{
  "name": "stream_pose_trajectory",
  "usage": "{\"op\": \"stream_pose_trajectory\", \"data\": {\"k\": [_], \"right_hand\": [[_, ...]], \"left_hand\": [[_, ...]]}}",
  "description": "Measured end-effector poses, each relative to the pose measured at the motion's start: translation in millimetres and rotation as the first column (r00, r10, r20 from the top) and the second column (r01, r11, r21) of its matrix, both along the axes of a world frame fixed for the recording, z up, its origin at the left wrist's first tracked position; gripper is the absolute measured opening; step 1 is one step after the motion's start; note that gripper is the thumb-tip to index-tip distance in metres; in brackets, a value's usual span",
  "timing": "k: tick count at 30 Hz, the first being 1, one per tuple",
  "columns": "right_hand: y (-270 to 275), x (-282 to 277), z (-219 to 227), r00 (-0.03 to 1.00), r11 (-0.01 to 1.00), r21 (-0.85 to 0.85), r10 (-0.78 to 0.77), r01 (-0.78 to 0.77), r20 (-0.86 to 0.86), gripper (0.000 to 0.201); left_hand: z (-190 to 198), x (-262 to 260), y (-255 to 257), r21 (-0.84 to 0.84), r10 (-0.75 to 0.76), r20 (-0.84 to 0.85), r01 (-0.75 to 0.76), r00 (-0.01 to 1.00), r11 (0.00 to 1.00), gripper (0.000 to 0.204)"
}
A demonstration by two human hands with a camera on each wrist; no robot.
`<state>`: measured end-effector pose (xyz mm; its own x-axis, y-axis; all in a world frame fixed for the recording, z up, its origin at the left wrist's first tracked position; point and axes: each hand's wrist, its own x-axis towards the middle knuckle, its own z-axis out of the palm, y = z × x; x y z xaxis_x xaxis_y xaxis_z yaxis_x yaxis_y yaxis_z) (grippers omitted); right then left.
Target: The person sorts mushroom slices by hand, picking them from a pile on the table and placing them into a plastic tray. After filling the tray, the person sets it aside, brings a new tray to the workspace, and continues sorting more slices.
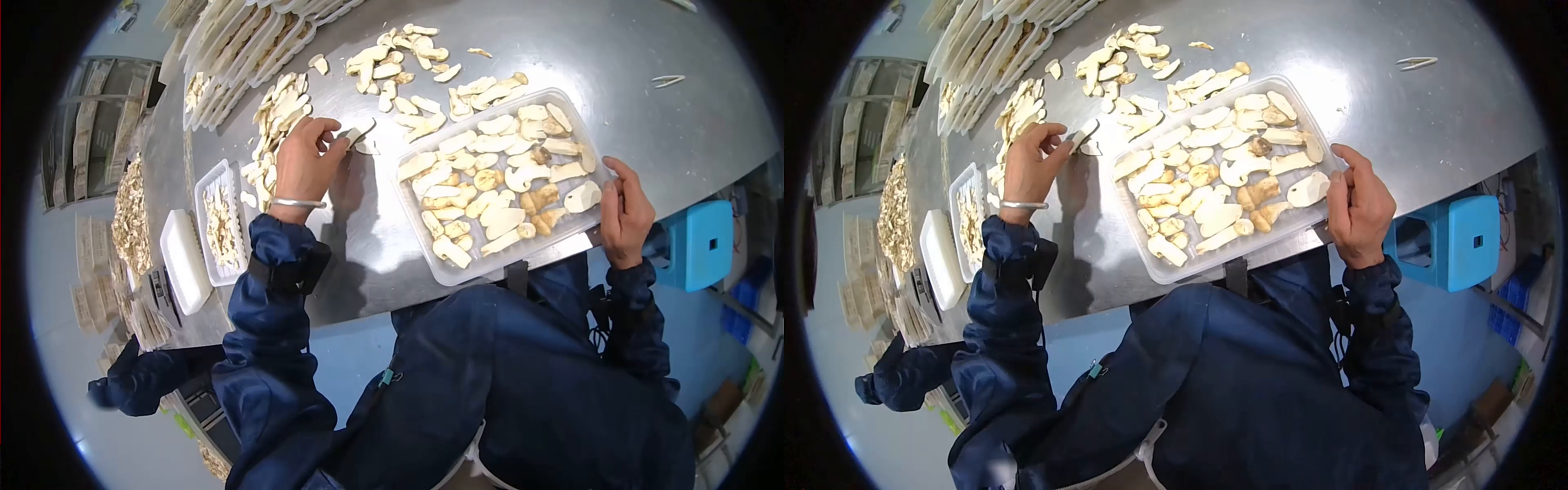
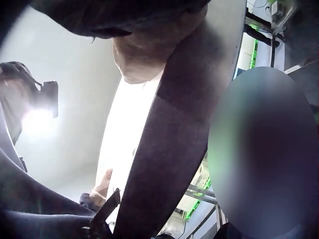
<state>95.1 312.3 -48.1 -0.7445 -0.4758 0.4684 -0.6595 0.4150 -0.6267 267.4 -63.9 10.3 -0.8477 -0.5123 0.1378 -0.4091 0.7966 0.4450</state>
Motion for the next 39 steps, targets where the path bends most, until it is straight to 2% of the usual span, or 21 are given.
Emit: {"op": "stream_pose_trajectory", "data": {"k": [3,7,10,11,14,15,16,17,18,20,26,29,32,34,35,36,37,38,39], "right_hand": [[-1,1,0,1.0,1.0,-0.005,0.008,-0.008,0.008,0.027],[-1,1,2,1.0,1.0,0.014,-0.001,0.001,0.022,0.028],[-1,0,1,1.0,1.0,0.016,0.001,-0.002,0.012,0.028],[-1,1,1,1.0,1.0,0.015,0.004,-0.004,0.012,0.028],[0,1,1,1.0,1.0,0.01,0.0,0.0,0.016,0.028],[0,1,0,1.0,1.0,0.009,0.001,-0.001,0.017,0.027],[0,0,0,1.0,1.0,0.006,0.004,-0.004,0.018,0.027],[-1,1,0,1.0,1.0,0.004,0.006,-0.006,0.024,0.027],[-1,1,0,1.0,1.0,0.002,0.006,-0.006,0.029,0.027],[0,1,1,0.999,1.0,0.001,0.004,-0.004,0.032,0.027],[0,0,-1,1.0,1.0,0.005,0.001,-0.001,0.012,0.027],[0,0,-1,1.0,1.0,0.02,0.0,0.0,-0.003,0.027],[0,0,1,1.0,1.0,0.015,0.003,-0.003,0.001,0.027],[0,1,2,0.999,1.0,0.001,0.006,-0.007,0.033,0.027],[0,1,1,1.0,1.0,0.0,0.003,-0.003,0.03,0.027],[0,1,0,1.0,1.0,0.0,0.002,-0.002,0.027,0.027],[0,0,0,1.0,1.0,-0.001,0.003,-0.003,0.023,0.027],[-1,0,0,1.0,1.0,0.003,0.003,-0.003,0.028,0.027],[0,0,0,1.0,1.0,0.006,-0.001,0.001,0.031,0.027]], "left_hand": [[-16,-4,-11,0.025,-0.007,0.05,0.006,0.999,1.0,0.018],[-18,-9,-11,0.11,0.049,0.036,-0.053,0.998,0.993,0.016],[-6,-8,-11,0.308,0.062,0.062,-0.078,0.996,0.948,0.012],[-4,-5,-12,0.442,0.036,0.032,-0.046,0.999,0.896,0.007],[19,-4,23,0.59,-0.037,-0.076,0.075,0.996,0.804,0.003],[25,-2,39,0.549,-0.175,-0.081,0.19,0.981,0.814,0.005],[38,-4,60,0.592,-0.238,-0.02,0.203,0.971,0.78,0.007],[40,-4,77,0.519,-0.345,-0.072,0.331,0.936,0.788,0.008],[34,-5,87,0.548,-0.421,-0.077,0.391,0.904,0.739,0.009],[34,-11,100,0.511,-0.544,0.018,0.461,0.839,0.726,0.01],[34,-35,101,0.34,-0.764,0.069,0.705,0.641,0.622,0.008],[26,-41,104,0.287,-0.787,0.105,0.739,0.608,0.609,0.008],[23,-42,105,0.155,-0.776,0.089,0.761,0.624,0.63,0.008],[28,-42,96,0.227,-0.679,-0.082,0.677,0.729,0.7,0.01],[37,-44,88,0.267,-0.55,-0.023,0.535,0.835,0.802,0.014],[33,-45,71,0.186,-0.467,-0.107,0.479,0.878,0.858,0.013],[23,-46,52,0.168,-0.329,-0.129,0.348,0.935,0.922,0.012],[20,-47,33,0.098,-0.263,-0.061,0.268,0.963,0.958,0.012],[14,-45,19,0.103,-0.226,-0.022,0.227,0.974,0.968,0.014]]}}
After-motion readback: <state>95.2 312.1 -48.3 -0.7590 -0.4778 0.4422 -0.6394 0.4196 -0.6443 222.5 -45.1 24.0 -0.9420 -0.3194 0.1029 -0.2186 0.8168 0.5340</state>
